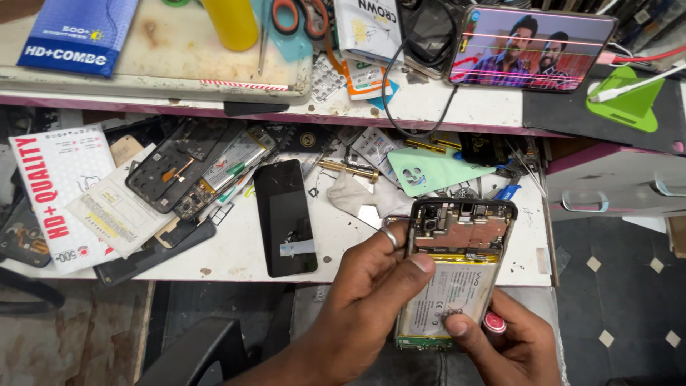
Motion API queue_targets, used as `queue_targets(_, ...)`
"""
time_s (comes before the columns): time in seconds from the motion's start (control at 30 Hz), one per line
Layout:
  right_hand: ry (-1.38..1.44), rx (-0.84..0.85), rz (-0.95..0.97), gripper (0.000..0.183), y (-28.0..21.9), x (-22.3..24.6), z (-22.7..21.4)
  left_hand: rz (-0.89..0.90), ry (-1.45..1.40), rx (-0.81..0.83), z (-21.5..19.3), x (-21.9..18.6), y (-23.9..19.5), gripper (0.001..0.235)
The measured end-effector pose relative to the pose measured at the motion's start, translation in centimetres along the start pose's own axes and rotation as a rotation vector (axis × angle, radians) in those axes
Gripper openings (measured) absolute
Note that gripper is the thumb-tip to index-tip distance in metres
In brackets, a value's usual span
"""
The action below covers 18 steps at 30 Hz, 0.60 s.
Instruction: The person disassembles a smartphone, removes the battery, and uses a screwdriver to adjust internal components. The person then reinserts the battery and continues to manipulate the phone's internal parts.
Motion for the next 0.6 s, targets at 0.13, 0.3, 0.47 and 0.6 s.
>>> queue_targets(0.13,0.006,-0.012,0.028,0.049,0.08,-0.55,-0.12,-0.010,-0.008,-0.034,-0.04,-0.04,-0.19,0.035)
queue_targets(0.3,-0.086,-0.038,0.077,0.049,-0.06,-0.95,-0.19,0.008,-0.006,-0.045,-0.38,-0.16,-0.55,0.038)
queue_targets(0.47,-0.085,-0.069,0.000,0.051,-0.30,-0.35,0.06,-0.012,-0.055,-0.073,-0.40,0.18,-0.61,0.040)
queue_targets(0.6,-0.161,-0.079,0.027,0.049,-0.44,-0.31,0.26,0.006,-0.088,-0.059,-0.61,0.04,-0.52,0.038)
Point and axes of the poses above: each hand's wrist, its own y-axis towards the middle knuckle, its own z-axis out of the palm, x = y × z, the point moved 4 cm from there along y, towards the middle knuckle, and after that the axes turned 13 degrees about -x, right-handed, at the moved point
